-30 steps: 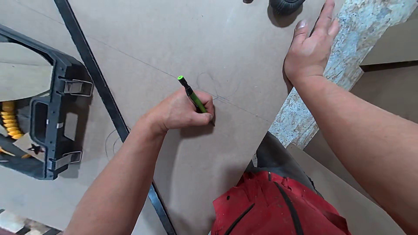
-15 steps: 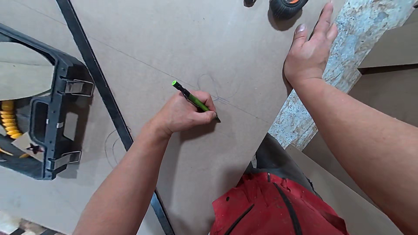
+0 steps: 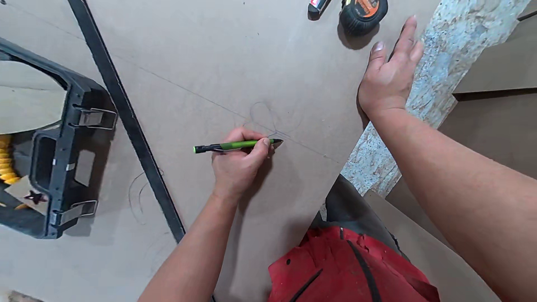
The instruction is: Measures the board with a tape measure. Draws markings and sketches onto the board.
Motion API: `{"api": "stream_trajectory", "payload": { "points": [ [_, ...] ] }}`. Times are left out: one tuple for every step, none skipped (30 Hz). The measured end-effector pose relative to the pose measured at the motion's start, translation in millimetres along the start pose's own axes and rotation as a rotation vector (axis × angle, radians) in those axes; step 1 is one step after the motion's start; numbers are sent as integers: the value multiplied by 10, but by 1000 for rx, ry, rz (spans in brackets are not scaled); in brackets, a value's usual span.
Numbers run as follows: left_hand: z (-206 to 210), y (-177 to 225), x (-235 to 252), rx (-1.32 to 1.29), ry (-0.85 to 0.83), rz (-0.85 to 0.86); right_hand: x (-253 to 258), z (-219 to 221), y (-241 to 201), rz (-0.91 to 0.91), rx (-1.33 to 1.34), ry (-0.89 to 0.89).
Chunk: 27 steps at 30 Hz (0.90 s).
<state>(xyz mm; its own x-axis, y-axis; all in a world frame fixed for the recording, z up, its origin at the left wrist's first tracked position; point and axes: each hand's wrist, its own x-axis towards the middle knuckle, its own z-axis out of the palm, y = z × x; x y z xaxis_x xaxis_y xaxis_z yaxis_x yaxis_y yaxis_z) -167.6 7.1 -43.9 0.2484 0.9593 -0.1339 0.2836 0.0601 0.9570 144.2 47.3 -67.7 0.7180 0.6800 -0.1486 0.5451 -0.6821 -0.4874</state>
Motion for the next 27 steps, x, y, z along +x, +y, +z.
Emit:
{"api": "stream_trajectory", "payload": {
  "points": [
    [24,1,-10,-17,15,4,1,4,4,0,-1,1],
    [46,10,-5,-41,21,4,1,13,8,-2,-3,8],
    [72,24,14,-63,22,5,3,17,8,-3,-5,10],
    [109,42,42,-78,21,4,6,16,5,-2,-7,8],
    [152,60,73,-90,17,2,6,13,6,-3,-6,3],
    [195,74,109,-94,7,-4,4,14,8,-3,-4,3],
    [235,85,148,-93,-1,-9,1,17,9,-4,-6,6],
    [270,99,190,-89,-7,-12,1,14,8,-4,-12,4],
    [295,109,229,-90,-14,-11,3,13,7,-4,-15,4],
    [308,114,265,-90,-23,-10,2,11,4,-3,-13,4],
    [312,115,295,-88,-33,-8,4,9,-1,-1,-7,2],
    [310,115,318,-85,-42,-6,2,8,-4,3,1,-1],
    [307,116,334,-82,-50,-3,0,9,-6,6,2,-1],
    [304,121,343,-76,-58,-2,0,9,-6,6,-4,-2],
    [302,127,347,-65,-65,-1,-1,7,-5,6,-12,1],
    [299,133,348,-51,-67,-4,0,4,-5,3,-16,4],
    [293,139,347,-40,-72,-6,1,2,-5,2,-13,6],
    [283,144,341,-29,-78,-11,-2,1,-6,4,-13,6],
    [269,147,328,-22,-82,-14,-7,1,-7,5,-14,4],
    [254,143,310,-19,-84,-11,-12,-3,-9,4,-13,0],
    [233,139,286,-17,-88,-11,-12,-6,-13,4,-15,-5],
    [209,132,255,-6,-89,-12,-9,-7,-15,4,-17,-7],
    [180,119,218,1,-91,-13,-5,-4,-14,3,-17,-6],
    [145,101,176,3,-96,-15,-3,-2,-12,-2,-15,-3],
    [107,80,131,4,-102,-15,1,-1,-12,-7,-16,0],
    [68,65,83,9,-108,-15,4,-3,-14,-6,-18,-1],
    [29,50,32,22,-110,-19,6,-2,-16,-2,-18,1]
  ]
}}
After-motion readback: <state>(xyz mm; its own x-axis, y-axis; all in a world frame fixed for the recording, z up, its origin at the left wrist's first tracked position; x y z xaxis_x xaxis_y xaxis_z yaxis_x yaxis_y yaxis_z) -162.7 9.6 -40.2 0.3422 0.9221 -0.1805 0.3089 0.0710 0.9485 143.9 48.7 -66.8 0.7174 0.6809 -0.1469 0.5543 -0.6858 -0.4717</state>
